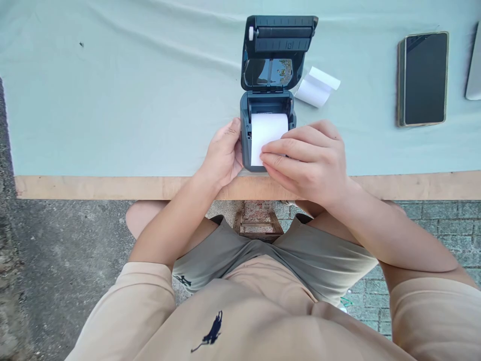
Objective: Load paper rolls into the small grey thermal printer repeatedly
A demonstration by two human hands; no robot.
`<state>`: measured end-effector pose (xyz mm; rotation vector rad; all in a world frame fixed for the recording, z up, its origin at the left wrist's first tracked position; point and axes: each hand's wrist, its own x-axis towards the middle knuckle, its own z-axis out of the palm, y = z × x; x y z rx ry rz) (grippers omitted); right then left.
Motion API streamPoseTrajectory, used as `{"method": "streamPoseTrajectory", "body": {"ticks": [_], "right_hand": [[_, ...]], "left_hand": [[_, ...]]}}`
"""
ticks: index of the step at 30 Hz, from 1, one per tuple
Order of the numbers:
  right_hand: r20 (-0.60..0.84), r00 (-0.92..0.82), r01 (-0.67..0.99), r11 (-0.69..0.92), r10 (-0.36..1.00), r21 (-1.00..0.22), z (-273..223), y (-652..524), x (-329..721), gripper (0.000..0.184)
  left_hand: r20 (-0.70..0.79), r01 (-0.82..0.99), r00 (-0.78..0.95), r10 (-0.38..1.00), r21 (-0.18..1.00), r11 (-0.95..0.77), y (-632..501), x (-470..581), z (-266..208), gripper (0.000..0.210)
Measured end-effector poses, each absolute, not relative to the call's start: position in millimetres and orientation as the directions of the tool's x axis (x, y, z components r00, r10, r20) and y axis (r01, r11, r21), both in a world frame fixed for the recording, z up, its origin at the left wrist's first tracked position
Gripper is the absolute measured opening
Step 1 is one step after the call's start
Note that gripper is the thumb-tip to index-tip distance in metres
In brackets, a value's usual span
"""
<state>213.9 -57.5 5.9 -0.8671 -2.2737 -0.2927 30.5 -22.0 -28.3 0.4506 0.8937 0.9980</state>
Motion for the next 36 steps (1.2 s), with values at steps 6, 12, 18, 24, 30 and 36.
{"method": "streamPoseTrajectory", "body": {"ticks": [6,12,18,24,30,36], "right_hand": [[0.672,-0.549,0.648,0.761,0.497,-0.033,0.3,-58.7,214.0,0.012],[0.655,-0.593,0.608,0.793,0.469,-0.018,-1.1,-53.8,220.4,0.008],[0.68,-0.595,0.587,0.809,0.429,0.004,0.7,-50.1,221.0,0.014],[0.695,-0.553,0.61,0.792,0.459,-0.038,-1.3,-51.6,218.7,0.019],[0.748,-0.438,0.542,0.811,0.498,-0.223,-2.7,-44.1,221.8,0.011],[0.671,-0.021,0.448,0.607,0.741,-0.657,12.2,-8.5,238.4,0.052]], "left_hand": [[-0.447,-0.545,0.291,0.846,0.649,0.531,-22.0,30.7,-25.9,0.042],[-0.452,-0.555,0.262,0.852,0.652,0.517,-23.2,30.0,-24.7,0.04],[-0.443,-0.583,0.29,0.848,0.621,0.524,-24.2,29.2,-22.4,0.037],[-0.282,-0.574,0.384,0.879,0.673,0.467,-28.2,24.0,-26.2,0.022],[-0.288,-0.467,0.367,0.884,0.765,0.443,-29.2,22.2,-29.3,0.05],[-0.317,-0.396,0.401,0.86,0.787,0.474,-26.4,19.0,-34.3,0.069]]}}
